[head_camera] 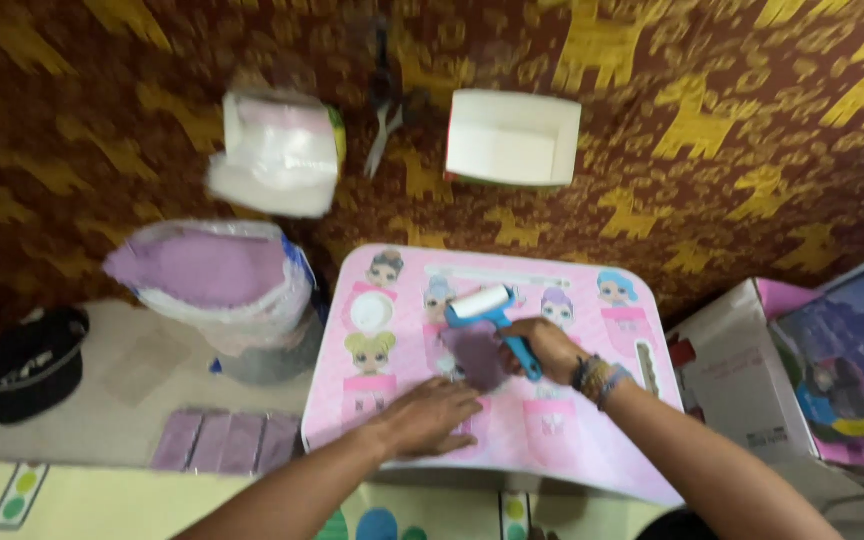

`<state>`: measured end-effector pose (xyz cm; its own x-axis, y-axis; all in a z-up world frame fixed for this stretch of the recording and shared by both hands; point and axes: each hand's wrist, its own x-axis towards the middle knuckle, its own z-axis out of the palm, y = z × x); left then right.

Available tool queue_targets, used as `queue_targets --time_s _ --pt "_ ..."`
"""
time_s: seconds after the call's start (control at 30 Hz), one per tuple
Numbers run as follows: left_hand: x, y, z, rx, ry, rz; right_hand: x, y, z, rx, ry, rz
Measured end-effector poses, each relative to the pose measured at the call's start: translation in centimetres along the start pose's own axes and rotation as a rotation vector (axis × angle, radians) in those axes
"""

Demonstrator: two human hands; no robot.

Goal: Cleaning small purple pads with a lint roller and packaging them into individual plastic bags.

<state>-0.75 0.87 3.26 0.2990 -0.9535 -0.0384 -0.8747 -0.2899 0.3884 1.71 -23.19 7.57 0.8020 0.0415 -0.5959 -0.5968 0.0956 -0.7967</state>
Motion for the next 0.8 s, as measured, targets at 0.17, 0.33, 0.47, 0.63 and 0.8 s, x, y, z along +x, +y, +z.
queue_targets --time_s 0.17,0.33,0.47,0.63,0.8 --pt "0.3 -0.5 0.5 0.016 0.094 0.051 -1.2 0.8 -2.1 0.324 0.049 -0.048" --pt "0.4 0.2 -0.5 -0.068 0.025 -0.055 -8.4 -3.6 -2.5 0.425 0.227 -0.331" --pt "0.7 -0.2 -0.2 -0.041 0.012 -0.016 -11.6 -7.4 -1.6 0.348 0.242 -0.885" --pt "0.9 -1.1 1.1 -0.042 0.053 0.037 -12.1 -11.9 1.9 0.022 0.069 -1.079" --pt "0.8 -1.8 2.5 0.016 0.137 0.088 -10.0 -14.4 5.7 0.087 -0.015 -0.793"
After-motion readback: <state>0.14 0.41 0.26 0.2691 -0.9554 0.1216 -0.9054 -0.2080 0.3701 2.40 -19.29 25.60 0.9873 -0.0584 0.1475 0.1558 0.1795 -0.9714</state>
